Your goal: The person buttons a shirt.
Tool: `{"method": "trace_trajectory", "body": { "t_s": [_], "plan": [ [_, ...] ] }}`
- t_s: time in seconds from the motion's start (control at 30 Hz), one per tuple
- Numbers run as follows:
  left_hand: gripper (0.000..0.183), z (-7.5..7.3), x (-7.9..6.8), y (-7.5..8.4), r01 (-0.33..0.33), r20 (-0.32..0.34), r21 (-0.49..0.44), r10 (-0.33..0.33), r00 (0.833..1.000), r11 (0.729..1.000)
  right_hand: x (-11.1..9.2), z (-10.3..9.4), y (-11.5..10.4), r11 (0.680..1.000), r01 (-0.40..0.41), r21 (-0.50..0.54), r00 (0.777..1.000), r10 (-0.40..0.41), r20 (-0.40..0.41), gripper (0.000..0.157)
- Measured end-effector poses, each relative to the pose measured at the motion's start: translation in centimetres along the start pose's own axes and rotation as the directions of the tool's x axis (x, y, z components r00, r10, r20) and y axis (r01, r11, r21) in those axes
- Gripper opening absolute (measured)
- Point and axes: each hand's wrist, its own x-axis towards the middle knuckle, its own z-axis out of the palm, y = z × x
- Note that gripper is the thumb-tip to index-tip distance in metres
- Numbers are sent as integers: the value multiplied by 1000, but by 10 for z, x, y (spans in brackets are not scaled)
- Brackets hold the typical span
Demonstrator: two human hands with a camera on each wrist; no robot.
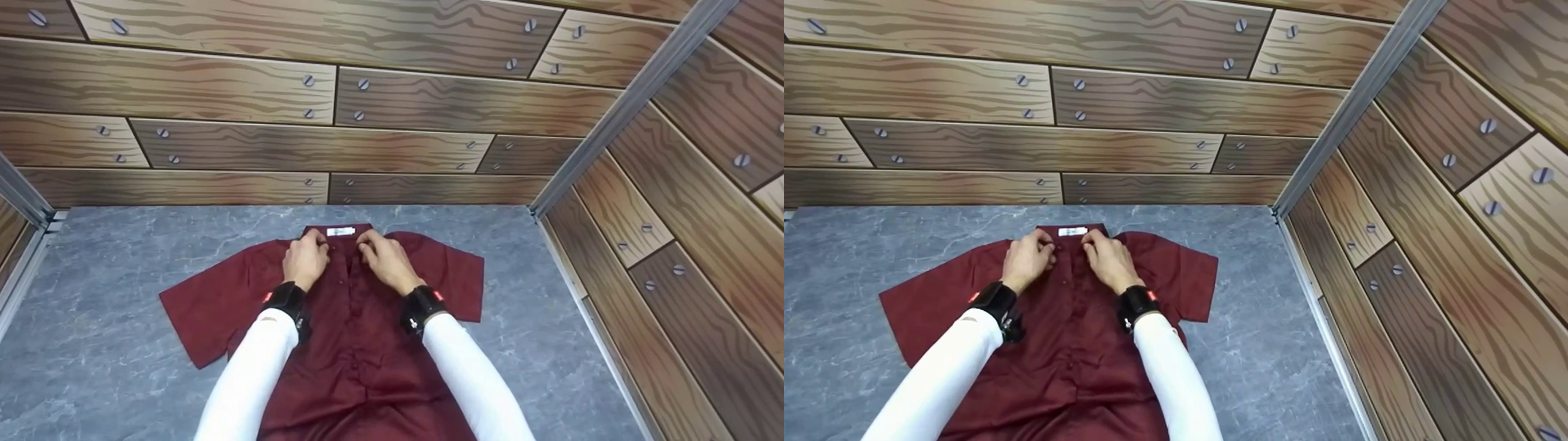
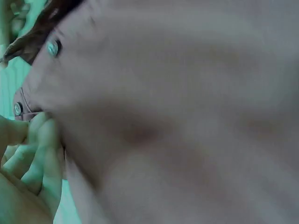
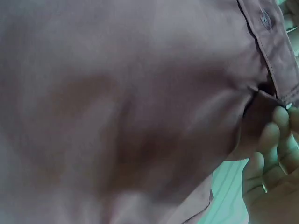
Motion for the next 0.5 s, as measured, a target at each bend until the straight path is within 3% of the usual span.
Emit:
{"method": "trace_trajectory", "body": {
  "t_s": [0.1,0.23,0.37,0.43,0.5],
  "plan": [
    [17,2,-1,-1,72,33,-93,-70,997,993,1,6,-2,997,-44,67,999,44,-9,11],
    [33,5,-3,-4,63,80,-132,-52,995,989,2,13,-5,991,-91,98,995,94,-29,11],
    [34,8,-8,-10,6,126,-225,23,992,974,2,19,-5,988,-123,95,992,125,-11,19],
    [28,10,-12,-14,-56,133,-254,92,987,966,0,21,-4,989,-122,86,992,121,20,27],
    [21,11,-17,-18,-161,118,-235,192,974,959,-3,23,-2,991,-109,78,993,105,55,37]
  ]
}}
